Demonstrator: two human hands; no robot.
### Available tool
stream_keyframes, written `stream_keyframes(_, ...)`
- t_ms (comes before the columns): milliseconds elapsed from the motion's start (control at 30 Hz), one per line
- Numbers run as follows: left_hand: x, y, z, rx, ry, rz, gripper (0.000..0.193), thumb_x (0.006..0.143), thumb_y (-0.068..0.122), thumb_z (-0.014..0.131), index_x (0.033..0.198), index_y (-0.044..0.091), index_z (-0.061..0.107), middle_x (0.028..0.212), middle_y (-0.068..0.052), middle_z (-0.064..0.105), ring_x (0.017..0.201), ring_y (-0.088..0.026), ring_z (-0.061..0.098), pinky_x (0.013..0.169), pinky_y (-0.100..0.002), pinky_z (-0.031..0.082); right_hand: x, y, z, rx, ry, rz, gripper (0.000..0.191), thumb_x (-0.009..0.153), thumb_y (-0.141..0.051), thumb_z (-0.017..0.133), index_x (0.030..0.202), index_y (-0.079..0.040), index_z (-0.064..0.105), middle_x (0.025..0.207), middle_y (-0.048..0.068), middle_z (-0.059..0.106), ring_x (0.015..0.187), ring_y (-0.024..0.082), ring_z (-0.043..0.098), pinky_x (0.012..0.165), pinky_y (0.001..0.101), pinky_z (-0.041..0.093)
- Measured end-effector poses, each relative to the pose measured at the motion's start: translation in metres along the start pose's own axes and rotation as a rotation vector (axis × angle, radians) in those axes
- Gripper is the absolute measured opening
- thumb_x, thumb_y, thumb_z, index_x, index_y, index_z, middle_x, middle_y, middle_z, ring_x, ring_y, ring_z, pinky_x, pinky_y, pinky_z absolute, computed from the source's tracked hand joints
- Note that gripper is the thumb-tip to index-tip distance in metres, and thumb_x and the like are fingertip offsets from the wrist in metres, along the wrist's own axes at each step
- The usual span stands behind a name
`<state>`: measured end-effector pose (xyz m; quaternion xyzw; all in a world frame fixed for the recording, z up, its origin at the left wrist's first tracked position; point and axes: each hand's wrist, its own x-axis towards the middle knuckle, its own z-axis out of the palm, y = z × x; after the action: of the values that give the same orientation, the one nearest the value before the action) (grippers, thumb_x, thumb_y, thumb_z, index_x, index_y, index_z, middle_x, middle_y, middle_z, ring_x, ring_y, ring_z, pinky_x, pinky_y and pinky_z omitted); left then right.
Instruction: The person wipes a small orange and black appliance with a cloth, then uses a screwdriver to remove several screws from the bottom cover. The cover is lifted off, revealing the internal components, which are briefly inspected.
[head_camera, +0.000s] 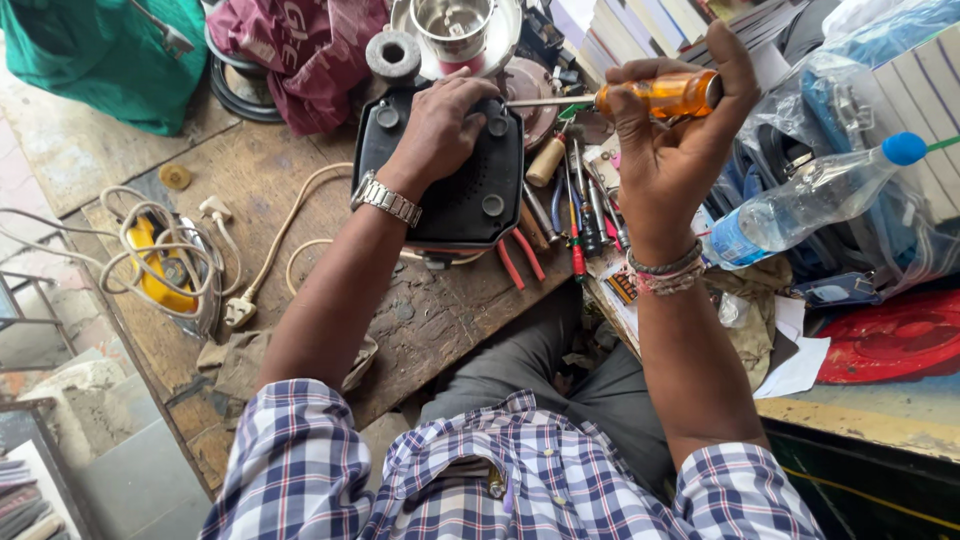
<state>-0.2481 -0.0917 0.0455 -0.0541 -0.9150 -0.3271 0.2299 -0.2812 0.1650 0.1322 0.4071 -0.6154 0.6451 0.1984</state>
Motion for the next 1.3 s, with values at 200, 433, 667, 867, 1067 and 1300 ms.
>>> stream_keyframes(200,-0.006,0.003,0.002,0.045,-0.057,-0.045,0.043,0.091,0.006,0.070,0.133,0.017,0.063,0.140,-0.006,0.059,0.138,-0.028,0.048,0.114,-0.047,0.030,-0.003,0.007,0.003,0.034,0.023,0.035,0.065,0.110,-0.014,0.076,0.153,-0.016,0.027,0.112,0.014,0.072,0.108,0.021,0.075,0.096,0.0304,0.065)
stream_keyframes(433,-0.006,0.011,-0.002,0.028,-0.075,-0.033,0.046,0.091,0.006,0.070,0.134,0.021,0.062,0.139,-0.004,0.060,0.136,-0.027,0.050,0.114,-0.046,0.030,-0.006,0.012,0.004,0.033,0.013,0.035,0.062,0.110,-0.012,0.076,0.151,-0.015,0.029,0.111,0.015,0.072,0.107,0.020,0.073,0.094,0.0289,0.063)
stream_keyframes(667,-0.007,0.006,0.001,0.059,-0.054,-0.006,0.042,0.092,0.006,0.070,0.130,0.020,0.064,0.138,-0.005,0.060,0.136,-0.028,0.049,0.113,-0.048,0.030,-0.011,0.012,0.004,0.042,0.023,0.066,0.063,0.111,-0.012,0.077,0.151,-0.014,0.028,0.112,0.015,0.071,0.107,0.020,0.073,0.095,0.0288,0.063)
stream_keyframes(867,-0.009,-0.005,0.009,0.093,-0.040,0.044,0.033,0.091,0.005,0.071,0.121,0.018,0.070,0.139,-0.004,0.060,0.135,-0.027,0.051,0.113,-0.047,0.032,-0.017,0.011,0.000,0.032,0.011,0.076,0.063,0.113,-0.009,0.077,0.152,-0.014,0.027,0.113,0.015,0.071,0.106,0.020,0.071,0.094,0.0292,0.059)
stream_keyframes(1067,-0.010,-0.001,0.007,0.087,-0.034,0.057,0.033,0.090,0.004,0.071,0.121,0.016,0.069,0.139,-0.005,0.060,0.135,-0.027,0.051,0.112,-0.047,0.032,-0.016,0.003,-0.008,-0.022,-0.002,0.001,0.065,0.114,-0.008,0.074,0.154,-0.019,0.024,0.114,0.015,0.071,0.110,0.022,0.074,0.096,0.0311,0.066)
stream_keyframes(1300,-0.015,0.024,-0.015,-0.042,-0.079,-0.010,0.041,0.094,0.004,0.069,0.133,0.006,0.058,0.142,-0.014,0.058,0.132,-0.031,0.057,0.113,-0.045,0.045,-0.021,-0.040,-0.020,-0.027,-0.048,0.019,0.073,0.120,-0.006,0.076,0.161,-0.024,0.018,0.116,0.015,0.067,0.108,0.023,0.072,0.097,0.0312,0.063)
